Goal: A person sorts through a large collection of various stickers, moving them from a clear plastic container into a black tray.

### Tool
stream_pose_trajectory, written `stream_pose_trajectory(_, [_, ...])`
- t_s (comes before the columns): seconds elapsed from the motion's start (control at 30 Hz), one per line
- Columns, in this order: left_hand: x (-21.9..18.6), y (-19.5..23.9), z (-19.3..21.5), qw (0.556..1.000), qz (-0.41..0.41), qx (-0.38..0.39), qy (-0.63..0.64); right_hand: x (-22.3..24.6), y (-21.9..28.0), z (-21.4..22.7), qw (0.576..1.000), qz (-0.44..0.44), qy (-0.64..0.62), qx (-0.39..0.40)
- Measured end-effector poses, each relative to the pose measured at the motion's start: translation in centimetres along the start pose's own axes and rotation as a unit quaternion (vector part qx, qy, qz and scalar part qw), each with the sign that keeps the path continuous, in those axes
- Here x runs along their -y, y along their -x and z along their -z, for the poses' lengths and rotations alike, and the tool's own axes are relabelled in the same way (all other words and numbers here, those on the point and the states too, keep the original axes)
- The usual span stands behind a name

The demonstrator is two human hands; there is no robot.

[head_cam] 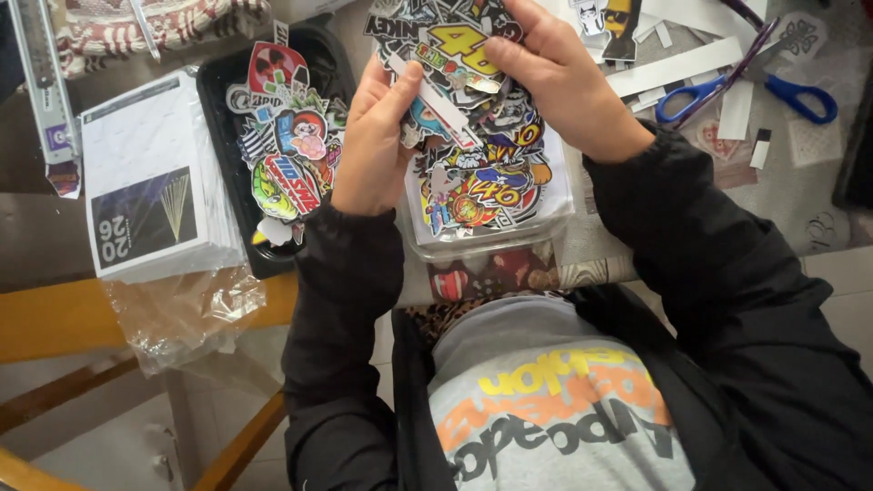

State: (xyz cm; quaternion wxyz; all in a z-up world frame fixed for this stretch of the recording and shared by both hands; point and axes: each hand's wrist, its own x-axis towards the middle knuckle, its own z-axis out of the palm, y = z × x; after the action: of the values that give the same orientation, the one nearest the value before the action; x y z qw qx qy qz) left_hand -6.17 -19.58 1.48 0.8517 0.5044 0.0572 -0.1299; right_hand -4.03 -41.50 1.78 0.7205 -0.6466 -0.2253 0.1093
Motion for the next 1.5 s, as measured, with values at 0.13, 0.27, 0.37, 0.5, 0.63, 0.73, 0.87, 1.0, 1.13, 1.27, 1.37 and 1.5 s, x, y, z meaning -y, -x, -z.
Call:
stream_pose_trajectory(0.13, [0.5,-0.7,1.4,0.995,-0.027,0.082,0.045,0.8,0.0,-0.4,0.999,-0.03,-0.024,-0.009])
stream_pose_trajectory(0.27, [0.6,-1.4,1.4,0.996,-0.015,0.069,0.06,0.4,-0.2,-0.4,1.0,-0.015,-0.015,-0.019])
stream_pose_trajectory(0.37, [1.0,-1.5,1.3,0.995,0.02,0.04,0.087,-0.4,-0.4,-0.1,0.999,-0.018,-0.01,-0.027])
stream_pose_trajectory(0.5, [1.5,-0.9,1.1,0.986,0.103,-0.087,0.102,-1.5,-0.6,0.1,0.999,-0.016,0.02,-0.041])
stream_pose_trajectory(0.63, [4.6,-1.6,6.0,0.82,-0.251,0.098,-0.504,-1.3,-0.4,0.0,0.968,0.046,0.241,-0.05])
stream_pose_trajectory(0.73, [4.7,-1.6,6.1,0.822,-0.263,0.102,-0.494,-0.7,-0.2,-0.5,0.917,0.082,0.385,-0.067])
stream_pose_trajectory(0.87, [4.7,-1.6,6.2,0.833,-0.273,0.043,-0.479,-0.3,-0.4,-0.4,0.836,0.199,0.498,-0.116])
stream_pose_trajectory(1.0, [2.6,-1.8,1.9,0.967,0.04,-0.14,0.207,0.1,-0.8,-0.9,0.806,0.263,0.52,-0.102])
stream_pose_trajectory(1.13, [2.9,-1.6,2.2,0.967,0.034,-0.144,0.205,-0.4,-0.6,-1.4,0.769,0.247,0.584,-0.074])
stream_pose_trajectory(1.27, [3.2,-1.4,2.2,0.967,0.041,-0.141,0.206,-1.2,-0.6,-1.6,0.748,0.203,0.629,-0.058])
stream_pose_trajectory(1.37, [3.4,-1.7,2.4,0.967,0.047,-0.154,0.2,-1.4,-0.6,-1.4,0.753,0.192,0.626,-0.059])
stream_pose_trajectory(1.5, [3.8,-1.7,2.5,0.97,0.036,-0.136,0.199,-1.2,-0.5,-1.6,0.79,0.184,0.581,-0.066])
